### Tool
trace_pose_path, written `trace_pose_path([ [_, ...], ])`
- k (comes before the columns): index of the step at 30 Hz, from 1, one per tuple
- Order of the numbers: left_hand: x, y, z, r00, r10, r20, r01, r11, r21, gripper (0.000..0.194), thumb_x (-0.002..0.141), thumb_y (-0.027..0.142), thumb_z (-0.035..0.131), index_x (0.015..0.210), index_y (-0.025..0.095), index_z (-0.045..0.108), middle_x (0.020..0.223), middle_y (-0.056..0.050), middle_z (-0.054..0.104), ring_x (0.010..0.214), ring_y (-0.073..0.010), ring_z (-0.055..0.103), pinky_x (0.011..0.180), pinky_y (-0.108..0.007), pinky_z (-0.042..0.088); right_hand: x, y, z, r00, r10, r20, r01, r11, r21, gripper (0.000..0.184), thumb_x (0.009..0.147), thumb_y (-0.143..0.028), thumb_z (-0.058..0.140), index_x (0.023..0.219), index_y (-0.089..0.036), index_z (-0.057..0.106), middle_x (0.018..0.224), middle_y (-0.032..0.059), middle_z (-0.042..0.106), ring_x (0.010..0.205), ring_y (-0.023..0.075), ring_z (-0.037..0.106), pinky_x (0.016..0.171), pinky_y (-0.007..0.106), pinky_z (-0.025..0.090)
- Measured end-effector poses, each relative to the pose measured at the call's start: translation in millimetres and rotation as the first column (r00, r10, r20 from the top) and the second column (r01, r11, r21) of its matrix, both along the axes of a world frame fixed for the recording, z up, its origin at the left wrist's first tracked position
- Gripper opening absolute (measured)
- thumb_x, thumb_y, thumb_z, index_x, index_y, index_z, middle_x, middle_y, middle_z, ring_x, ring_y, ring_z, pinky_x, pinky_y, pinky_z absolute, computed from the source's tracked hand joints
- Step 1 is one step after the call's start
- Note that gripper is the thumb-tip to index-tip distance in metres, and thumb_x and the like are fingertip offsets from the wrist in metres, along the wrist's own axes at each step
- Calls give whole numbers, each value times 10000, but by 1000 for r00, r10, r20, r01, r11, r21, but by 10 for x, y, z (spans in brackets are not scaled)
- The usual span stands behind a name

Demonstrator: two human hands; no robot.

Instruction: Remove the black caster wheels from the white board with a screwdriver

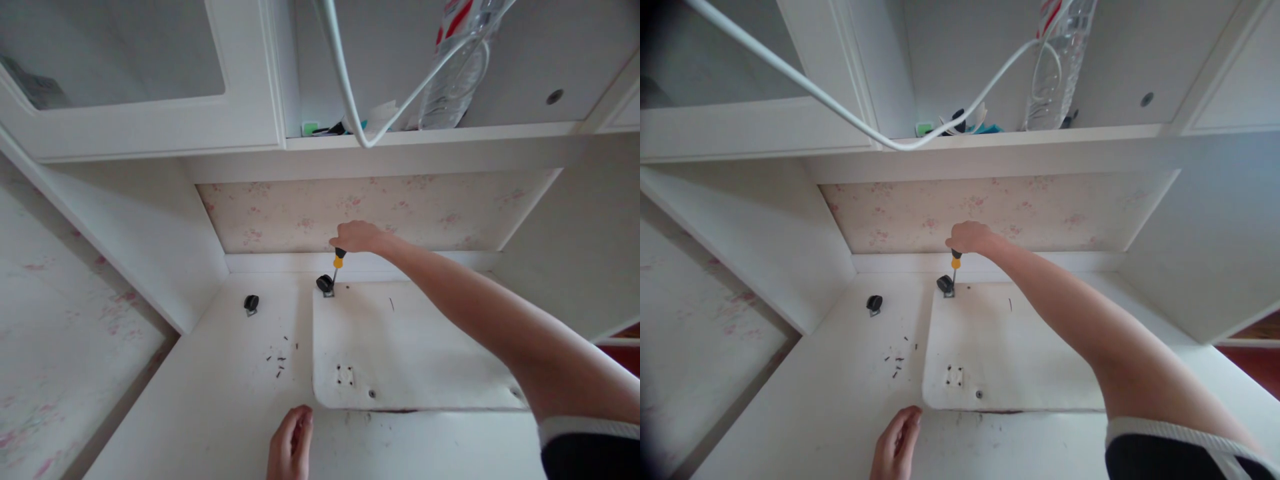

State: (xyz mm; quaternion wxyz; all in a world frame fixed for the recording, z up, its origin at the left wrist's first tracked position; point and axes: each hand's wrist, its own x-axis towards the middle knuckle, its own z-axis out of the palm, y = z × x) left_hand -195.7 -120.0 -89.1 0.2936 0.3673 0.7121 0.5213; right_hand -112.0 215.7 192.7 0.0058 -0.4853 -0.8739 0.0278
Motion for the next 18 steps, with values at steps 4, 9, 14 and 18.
trace_pose_path([
  [4, -4, -5, 17, 1000, -7, 1, 7, 1000, -1, 563, 801, 727, 530, 827, 206, 744, 610, -72, 626, 656, -236, 632, 628, -290, 533, -51, -16, 101, 996, 70, 49, -69, 997, -37, 359, 858, -397, 543, 1026, -135, 723, 977, 195, 711, 902, 302, 656, 682, 350, 450],
  [9, -3, 0, -6, 1000, -17, -5, 17, 1000, 7, 534, 814, 697, 543, 831, 205, 748, 606, -78, 631, 672, -246, 649, 630, -291, 537, -22, -39, 209, 979, 177, 100, -169, 982, -81, 336, 782, -239, 658, 1109, -171, 696, 1049, 134, 722, 922, 264, 654, 694, 314, 439],
  [14, -14, -5, -93, 999, -15, -31, 17, 998, 58, 525, 840, 675, 529, 846, 191, 733, 611, -55, 634, 640, -213, 640, 633, -270, 544, -44, -27, 153, 981, 154, 119, -146, 987, -71, 491, 910, -463, 514, 1262, -135, 611, 1109, 189, 702, 957, 294, 654, 741, 354, 463],
  [18, -17, -13, -163, 998, -8, -68, 14, 996, 91, 520, 867, 653, 507, 870, 178, 718, 619, -33, 633, 616, -184, 630, 620, -245, 544, -126, -31, 91, 988, 89, 124, -87, 996, -21, 576, 966, -530, 332, 1264, -125, 611, 1171, 250, 663, 1093, 375, 603, 799, 442, 458],
])
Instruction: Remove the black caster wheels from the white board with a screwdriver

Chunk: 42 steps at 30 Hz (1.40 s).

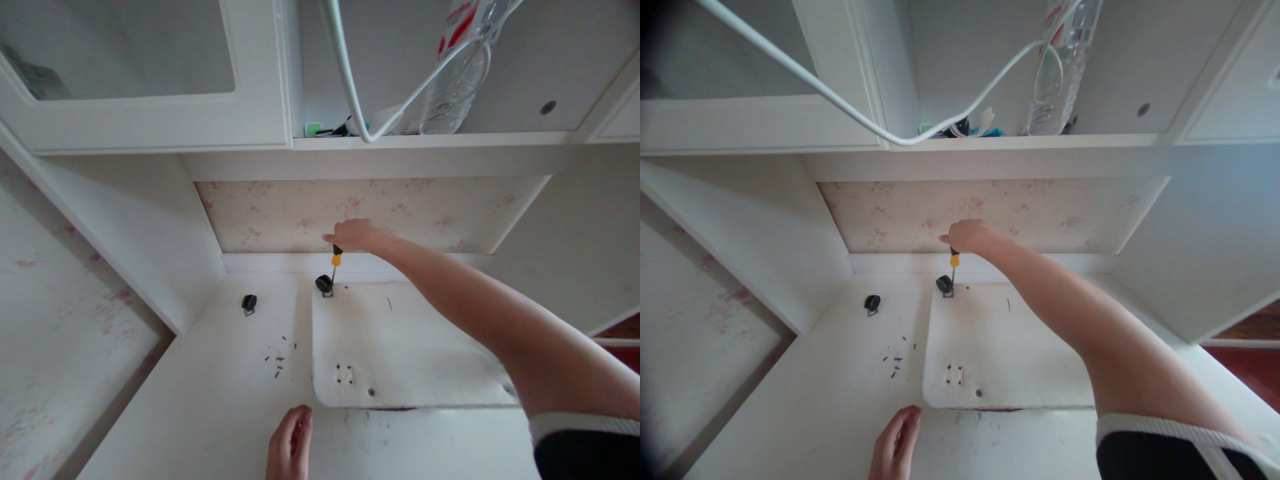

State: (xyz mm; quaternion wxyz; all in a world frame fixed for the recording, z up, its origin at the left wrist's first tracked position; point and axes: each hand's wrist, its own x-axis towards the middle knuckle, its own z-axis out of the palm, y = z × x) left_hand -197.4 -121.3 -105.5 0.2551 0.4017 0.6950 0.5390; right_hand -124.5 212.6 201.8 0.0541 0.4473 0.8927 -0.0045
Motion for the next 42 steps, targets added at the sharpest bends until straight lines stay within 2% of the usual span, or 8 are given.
trace_pose_path([
  [8, 3, -3, -28, 998, 12, -53, -12, 1000, 10, 530, 901, 639, 463, 890, 180, 726, 579, -25, 614, 582, -175, 623, 589, -232, 540, 23, -2, 139, 992, 105, 67, -92, 980, -175, 443, 862, -393, 564, 1273, -228, 583, 1010, 105, 718, 817, 237, 659, 664, 325, 459],
  [14, 20, 2, -23, 998, 12, -65, -12, 1000, 4, 538, 898, 644, 463, 873, 176, 728, 574, -27, 610, 586, -174, 625, 603, -229, 545, 6, -45, 115, 994, 25, 102, -21, 999, -40, 555, 951, -525, 356, 1153, -104, 657, 1073, 240, 665, 981, 355, 627, 725, 419, 443],
  [18, 24, 4, 8, 998, 18, -67, -15, 999, 38, 531, 894, 641, 476, 864, 177, 732, 584, -35, 627, 569, -172, 625, 589, -226, 545, 21, -45, 140, 986, 127, 110, -118, 989, -84, 355, 862, -372, 580, 1141, -170, 668, 1062, 165, 695, 925, 292, 642, 707, 363, 440],
  [21, 28, 6, 40, 996, 26, -81, -23, 999, 40, 544, 897, 649, 462, 873, 181, 739, 582, -41, 634, 566, -174, 629, 570, -223, 543, 55, -8, 130, 980, 172, 97, -160, 980, -122, 441, 788, -344, 674, 1211, -228, 626, 1044, 101, 711, 869, 248, 649, 691, 328, 442],
  [27, 35, 6, 73, 996, 32, -82, -31, 1000, 4, 568, 887, 672, 459, 859, 179, 739, 604, -52, 655, 600, -183, 647, 596, -232, 556, 73, 43, 41, 995, 78, 67, -77, 997, -24, 428, 933, -446, 447, 1168, -151, 650, 1067, 220, 680, 991, 355, 627, 747, 427, 433],
  [33, 21, 4, 93, 998, 26, -65, -26, 1000, 3, 553, 876, 666, 488, 861, 177, 746, 607, -56, 661, 588, -184, 646, 592, -233, 553, 115, 48, 125, 986, 161, 35, -155, 979, -129, 451, 813, -409, 639, 1226, -230, 600, 1073, 108, 706, 894, 246, 645, 712, 328, 451],
  [38, 18, 2, 143, 996, -14, -88, 14, 1000, 4, 559, 898, 660, 454, 874, 181, 741, 585, -45, 644, 572, -176, 638, 585, -226, 548, 90, 59, 89, 999, 34, 35, -32, 997, -66, 613, 902, -617, 411, 1229, -134, 602, 1098, 216, 677, 974, 342, 634, 743, 420, 461],
  [42, 22, 1, 169, 992, -12, -128, 13, 1000, 9, 578, 909, 662, 426, 874, 179, 741, 572, -41, 632, 561, -169, 630, 557, -212, 536, 101, 75, 89, 998, 52, 36, -50, 996, -69, 486, 916, -534, 462, 1193, -169, 624, 1125, 199, 675, 1015, 333, 627, 776, 410, 456],
])
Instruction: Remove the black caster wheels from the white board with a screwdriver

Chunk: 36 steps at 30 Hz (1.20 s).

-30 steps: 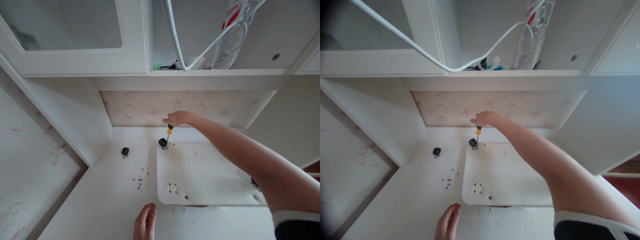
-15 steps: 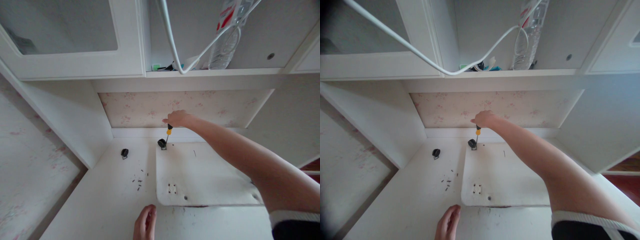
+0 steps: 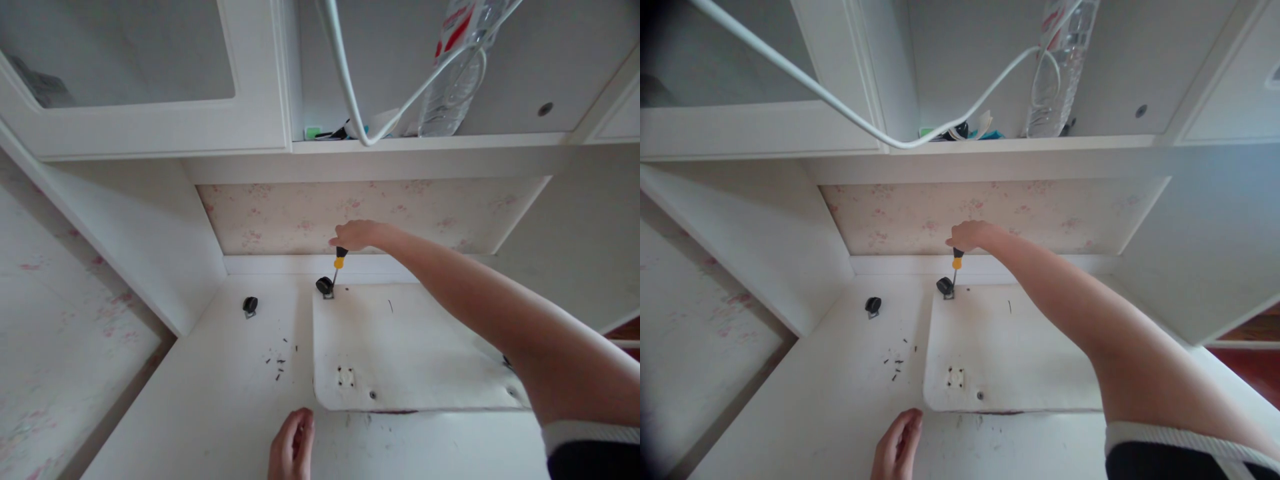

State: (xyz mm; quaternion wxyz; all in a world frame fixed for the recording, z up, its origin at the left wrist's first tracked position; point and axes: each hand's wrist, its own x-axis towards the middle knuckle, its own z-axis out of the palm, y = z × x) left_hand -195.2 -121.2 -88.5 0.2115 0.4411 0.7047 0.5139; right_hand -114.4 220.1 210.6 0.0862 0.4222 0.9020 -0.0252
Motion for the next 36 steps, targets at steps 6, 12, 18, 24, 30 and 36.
trace_pose_path([
  [6, 11, 12, -118, 999, 23, 48, -24, 1000, 9, 543, 896, 652, 467, 856, 177, 727, 571, -30, 610, 565, -169, 622, 575, -221, 542, 47, -15, 31, 999, 44, -7, -45, 992, -114, 550, 848, -579, 569, 1263, -219, 550, 980, 110, 710, 776, 231, 656, 654, 329, 466],
  [12, -35, 10, -303, 995, 11, 97, -13, 1000, 17, 463, 886, 595, 527, 875, 175, 722, 587, -27, 613, 602, -176, 638, 610, -227, 551, 27, 8, 4, 1000, -12, -14, 11, 1000, -29, 458, 906, -516, 470, 1167, -165, 607, 1023, 189, 671, 927, 312, 632, 704, 385, 438],
  [18, -84, 17, -357, 997, -39, 71, 38, 999, 19, 442, 893, 577, 530, 884, 178, 720, 615, -31, 640, 586, -163, 636, 589, -213, 541, 89, 17, 17, 996, 74, -40, -80, 976, -203, 463, 814, -450, 632, 1211, -225, 553, 925, 74, 695, 678, 178, 624, 586, 288, 418],
  [24, -7, 15, -235, 998, 17, 67, -18, 1000, 16, 485, 891, 615, 509, 872, 177, 717, 587, -26, 619, 594, -174, 638, 619, -231, 555, 95, 23, -44, 991, 90, -104, -107, 980, -165, 358, 908, -384, 522, 1195, -180, 591, 869, 83, 704, 699, 179, 643, 649, 301, 426],
  [30, 13, 23, -201, 995, 36, 88, -39, 999, 32, 493, 877, 632, 519, 855, 183, 722, 564, -17, 599, 558, -165, 620, 561, -215, 536, 151, 62, -105, 986, 102, -129, -123, 979, -164, 372, 830, -397, 635, 1150, -209, 617, 1103, 103, 690, 821, 201, 660, 658, 288, 463],
  [36, -3, 20, -240, 996, 12, 93, -15, 999, 30, 484, 874, 627, 531, 861, 181, 719, 603, -32, 641, 549, -157, 613, 541, -208, 522, 166, 86, -237, 987, 74, -146, -73, 997, 14, 376, 952, -347, 413, 1217, -125, 562, 1107, 236, 656, 953, 322, 630, 748, 405, 445],
])
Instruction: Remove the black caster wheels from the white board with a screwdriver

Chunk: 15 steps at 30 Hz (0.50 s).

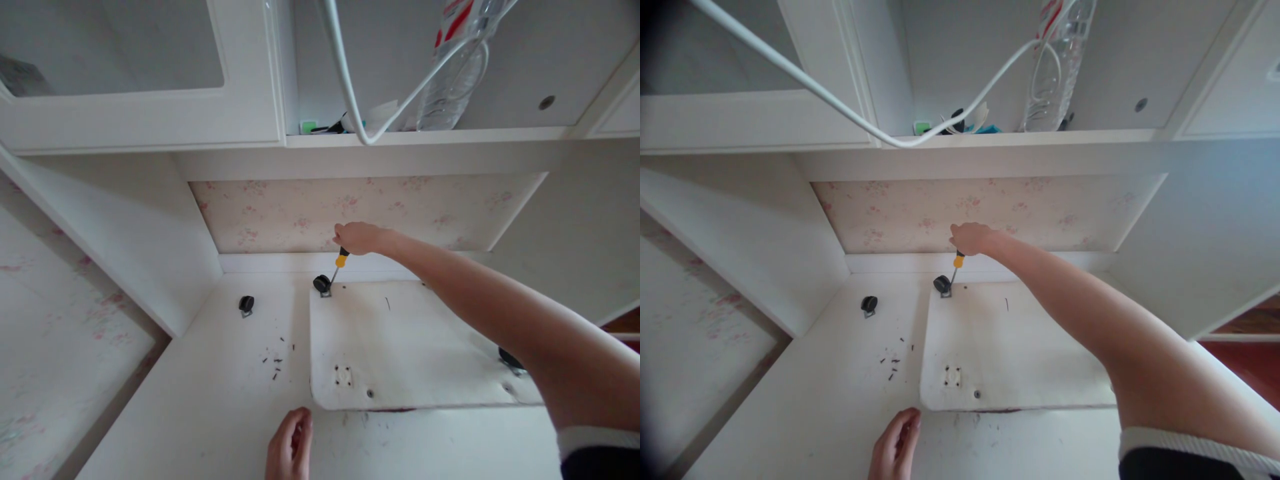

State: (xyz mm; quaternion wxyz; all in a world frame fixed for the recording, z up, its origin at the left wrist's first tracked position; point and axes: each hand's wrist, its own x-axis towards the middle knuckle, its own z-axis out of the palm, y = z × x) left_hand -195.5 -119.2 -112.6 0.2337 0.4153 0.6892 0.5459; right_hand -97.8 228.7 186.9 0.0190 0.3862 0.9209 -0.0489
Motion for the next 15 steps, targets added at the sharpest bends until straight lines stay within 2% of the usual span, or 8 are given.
trace_pose_path([
  [2, -3, -4, -8, 1000, -6, -13, 6, 1000, -4, 480, 884, 619, 519, 864, 181, 713, 642, -45, 668, 556, -157, 615, 531, -207, 517, -2, 3, 14, 998, 60, -11, -60, 998, -1, 328, 896, -259, 488, 1195, -157, 579, 1190, 189, 643, 1028, 284, 610, 801, 361, 439],
  [5, -1, -7, -14, 999, -13, -29, 13, 1000, -12, 477, 896, 608, 503, 874, 179, 709, 647, -47, 663, 582, -165, 628, 559, -216, 531, -17, 2, 46, 992, 119, -26, -120, 992, -32, 409, 781, -217, 608, 1189, -202, 587, 1271, 110, 622, 1061, 221, 599, 799, 276, 436],
  [7, 5, -4, -12, 999, -9, -34, 8, 1000, -13, 483, 899, 611, 496, 874, 177, 707, 642, -47, 660, 583, -167, 630, 566, -219, 536, -33, 7, 42, 996, 91, -24, -92, 995, -34, 396, 801, -287, 602, 1184, -186, 592, 1211, 129, 650, 1012, 237, 617, 756, 294, 443],
  [10, 13, 4, -3, 999, 15, -50, -15, 1000, -9, 510, 899, 631, 479, 872, 177, 711, 683, -62, 690, 572, -163, 622, 556, -221, 534, -45, 26, 9, 1000, 3, -15, -3, 1000, 3, 433, 921, -420, 435, 1199, -125, 587, 1055, 202, 680, 928, 300, 636, 712, 368, 433],
  [12, 15, 7, 1, 998, 19, -54, -19, 1000, -14, 518, 894, 639, 479, 860, 180, 715, 684, -62, 693, 554, -158, 609, 531, -217, 521, -36, 39, 1, 1000, -8, -13, 8, 1000, 21, 438, 934, -392, 412, 1234, -115, 572, 1061, 215, 670, 945, 310, 631, 724, 378, 429],
  [15, 11, 9, -3, 999, 12, -34, -12, 1000, -9, 509, 884, 640, 500, 848, 183, 719, 652, -49, 674, 543, -154, 599, 518, -210, 509, -10, 45, 25, 998, 67, -10, -67, 998, -11, 420, 830, -270, 573, 1240, -178, 586, 1191, 152, 641, 987, 247, 622, 754, 315, 440],
])
